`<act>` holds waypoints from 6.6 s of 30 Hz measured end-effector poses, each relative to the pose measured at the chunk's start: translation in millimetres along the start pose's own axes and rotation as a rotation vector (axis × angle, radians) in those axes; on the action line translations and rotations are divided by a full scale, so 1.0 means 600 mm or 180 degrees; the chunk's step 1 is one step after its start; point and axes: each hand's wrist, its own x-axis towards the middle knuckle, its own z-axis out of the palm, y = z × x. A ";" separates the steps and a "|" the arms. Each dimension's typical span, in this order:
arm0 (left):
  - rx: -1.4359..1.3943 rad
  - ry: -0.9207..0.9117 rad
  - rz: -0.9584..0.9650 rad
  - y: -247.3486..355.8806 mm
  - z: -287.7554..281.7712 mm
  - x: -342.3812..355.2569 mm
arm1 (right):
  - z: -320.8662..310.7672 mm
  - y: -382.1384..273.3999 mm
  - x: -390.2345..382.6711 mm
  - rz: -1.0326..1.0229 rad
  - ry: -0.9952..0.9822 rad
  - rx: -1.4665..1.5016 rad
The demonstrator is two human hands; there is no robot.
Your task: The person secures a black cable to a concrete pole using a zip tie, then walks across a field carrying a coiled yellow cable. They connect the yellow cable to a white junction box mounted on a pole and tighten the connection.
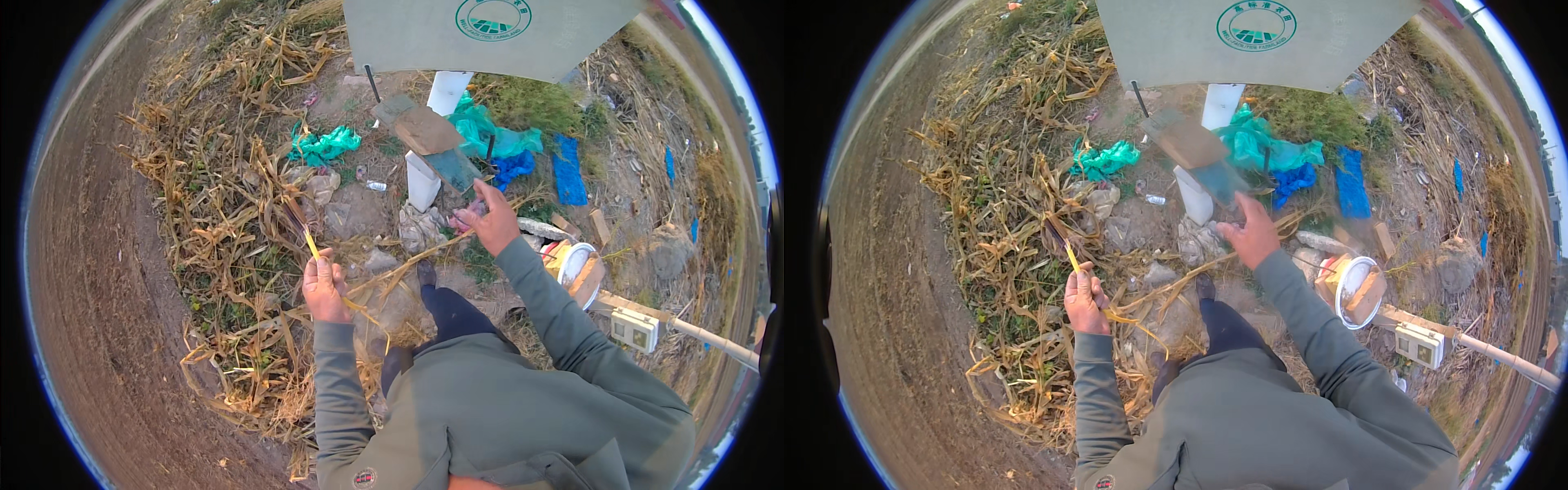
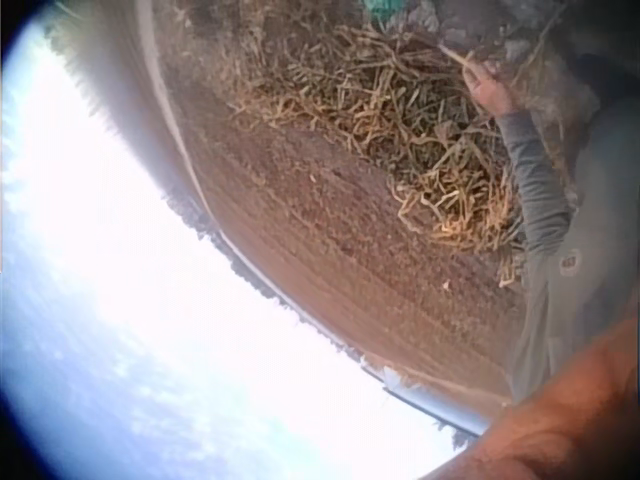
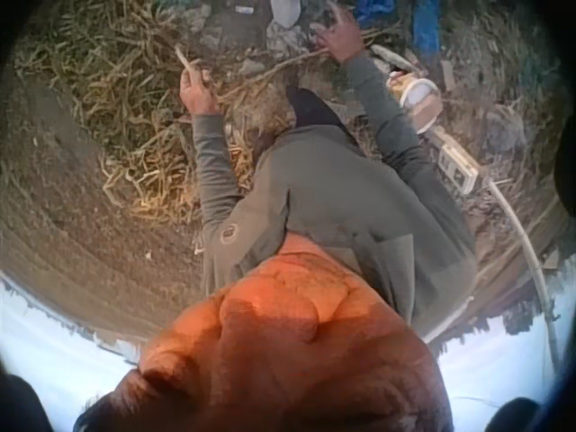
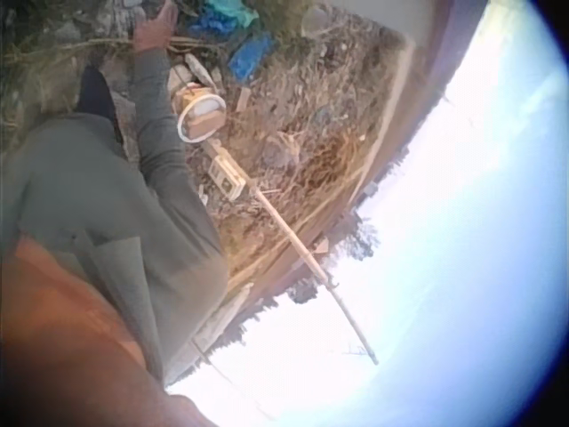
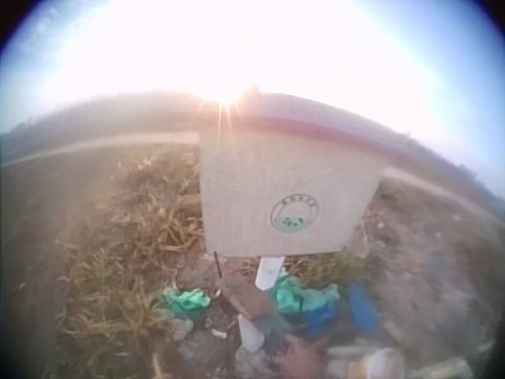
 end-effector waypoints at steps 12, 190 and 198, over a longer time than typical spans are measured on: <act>0.0073 0.1269 0.0241 -0.096 -0.088 -0.105 | 0.091 -0.017 0.326 -0.0194 -0.0309 -0.2296; 0.1506 -0.0469 -0.0661 -0.264 0.316 0.328 | 0.151 0.213 0.127 0.1434 0.0649 0.2035; 0.2258 -0.0290 -0.0755 -0.228 0.385 0.353 | 0.147 0.267 0.168 0.1090 0.0269 0.2016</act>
